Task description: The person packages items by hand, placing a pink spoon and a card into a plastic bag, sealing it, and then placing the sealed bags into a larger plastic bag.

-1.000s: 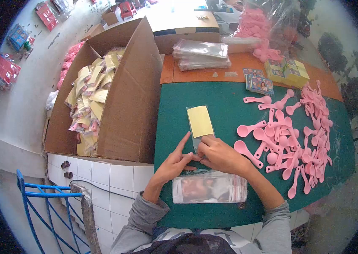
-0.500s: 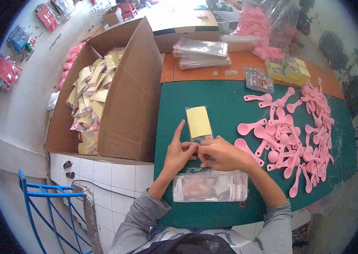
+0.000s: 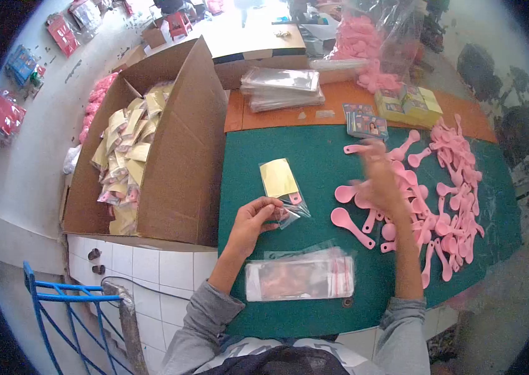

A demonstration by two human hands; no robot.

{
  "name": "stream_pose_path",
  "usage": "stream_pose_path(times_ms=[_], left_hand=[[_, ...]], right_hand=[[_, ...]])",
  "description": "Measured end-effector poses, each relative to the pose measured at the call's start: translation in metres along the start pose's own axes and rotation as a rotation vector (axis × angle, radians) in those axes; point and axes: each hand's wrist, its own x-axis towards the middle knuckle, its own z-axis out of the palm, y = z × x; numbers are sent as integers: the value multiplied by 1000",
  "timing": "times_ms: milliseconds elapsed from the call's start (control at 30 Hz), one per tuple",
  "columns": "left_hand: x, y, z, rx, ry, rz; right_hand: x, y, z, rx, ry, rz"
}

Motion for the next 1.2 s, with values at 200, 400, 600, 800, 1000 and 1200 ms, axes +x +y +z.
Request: stream_pose_path(times_ms=[200, 400, 600, 800, 1000, 1200], left_hand=[[-12, -4, -15, -100, 27, 36], [-12, 5, -14, -108, -26, 40], [-11, -6, -11, 676, 173, 444], [-4, -14, -17, 630, 206, 389], [-3, -10, -22, 512, 240, 226], [-1, -11, -24, 536, 237, 208]], right_hand=[[34, -120, 59, 221, -149, 58], [31, -110, 54, 423, -81, 244], [21, -100, 63, 770, -138, 460], [23, -104, 67, 1194, -112, 810], [19, -101, 78, 1049, -48, 819], [18, -103, 83, 978, -7, 825]])
